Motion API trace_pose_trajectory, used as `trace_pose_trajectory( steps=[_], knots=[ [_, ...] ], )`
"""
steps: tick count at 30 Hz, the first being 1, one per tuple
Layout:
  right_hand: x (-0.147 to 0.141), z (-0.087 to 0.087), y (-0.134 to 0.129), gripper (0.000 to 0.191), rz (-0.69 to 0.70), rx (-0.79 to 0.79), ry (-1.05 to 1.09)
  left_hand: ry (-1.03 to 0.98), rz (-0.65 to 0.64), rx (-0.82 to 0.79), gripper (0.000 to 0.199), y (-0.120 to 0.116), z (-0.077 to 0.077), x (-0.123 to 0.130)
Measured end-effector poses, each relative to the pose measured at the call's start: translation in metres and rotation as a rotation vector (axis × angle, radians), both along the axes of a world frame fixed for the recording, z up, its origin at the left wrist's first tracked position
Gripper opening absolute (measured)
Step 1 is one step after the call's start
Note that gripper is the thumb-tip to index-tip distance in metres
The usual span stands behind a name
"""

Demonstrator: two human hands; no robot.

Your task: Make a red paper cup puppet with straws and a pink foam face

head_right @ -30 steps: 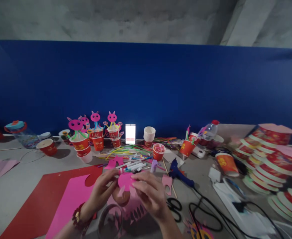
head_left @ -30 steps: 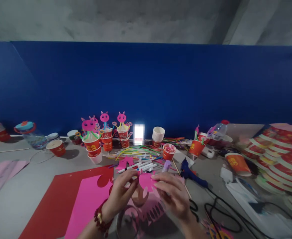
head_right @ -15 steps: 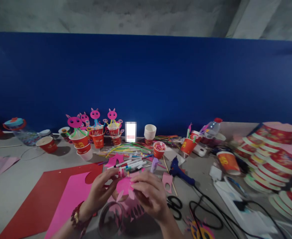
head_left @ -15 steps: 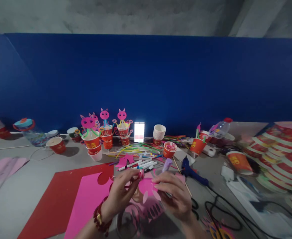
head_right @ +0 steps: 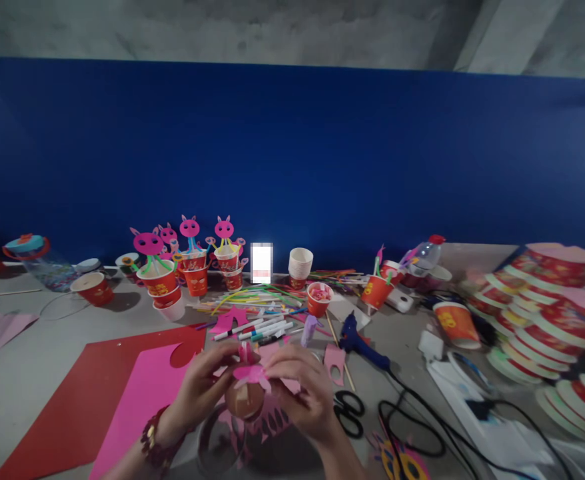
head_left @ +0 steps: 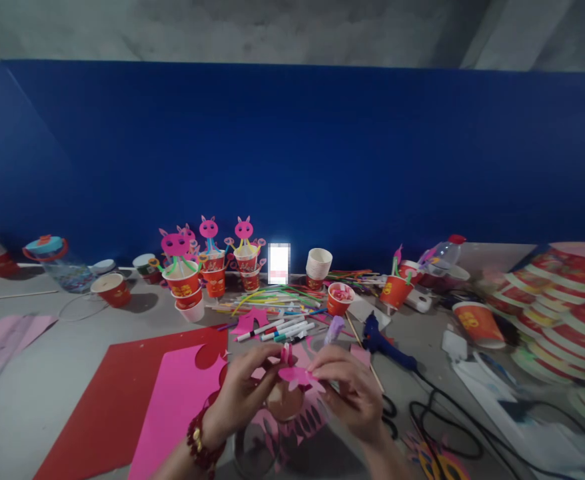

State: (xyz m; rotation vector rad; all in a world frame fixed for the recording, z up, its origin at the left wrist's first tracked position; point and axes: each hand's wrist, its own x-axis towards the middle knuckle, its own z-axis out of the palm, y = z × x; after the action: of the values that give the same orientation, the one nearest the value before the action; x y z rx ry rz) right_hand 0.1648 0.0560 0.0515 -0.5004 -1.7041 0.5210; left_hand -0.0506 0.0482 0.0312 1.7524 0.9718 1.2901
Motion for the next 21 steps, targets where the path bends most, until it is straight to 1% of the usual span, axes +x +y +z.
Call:
trace_pose_trajectory(
  steps=[3, 5, 9, 12, 14, 16, 18, 21],
  knots=[
    [0.000, 0.005, -0.002, 0.030, 0.025, 0.033, -0.017, 0.060, 0.000, 0.070, 0.026, -0.002, 0.003, -0.001],
    [0.000, 0.008, -0.003, 0.031, 0.034, 0.035, -0.023, 0.094, -0.017, 0.082, 0.028, -0.003, 0.006, -0.002],
    [0.001, 0.012, -0.005, 0.026, 0.030, 0.014, -0.018, 0.133, -0.030, 0.093, 0.029, -0.005, 0.009, -0.002],
    [0.000, 0.011, -0.005, 0.021, 0.008, -0.010, -0.011, 0.136, -0.038, 0.141, 0.029, -0.005, 0.008, -0.002],
    [-0.001, 0.007, -0.005, 0.021, -0.003, -0.020, 0.011, 0.136, -0.034, 0.141, 0.029, -0.005, 0.006, -0.002],
    [-0.003, 0.001, -0.004, 0.023, -0.019, -0.035, 0.052, 0.128, -0.021, 0.091, 0.027, -0.005, 0.004, 0.000],
    [-0.004, -0.006, -0.003, 0.024, -0.045, -0.086, 0.086, 0.091, -0.013, -0.017, 0.026, -0.005, 0.003, 0.002],
    [-0.006, -0.013, -0.002, 0.019, -0.091, -0.239, 0.119, 0.004, -0.050, -0.207, 0.029, -0.004, 0.004, 0.007]
  ],
)
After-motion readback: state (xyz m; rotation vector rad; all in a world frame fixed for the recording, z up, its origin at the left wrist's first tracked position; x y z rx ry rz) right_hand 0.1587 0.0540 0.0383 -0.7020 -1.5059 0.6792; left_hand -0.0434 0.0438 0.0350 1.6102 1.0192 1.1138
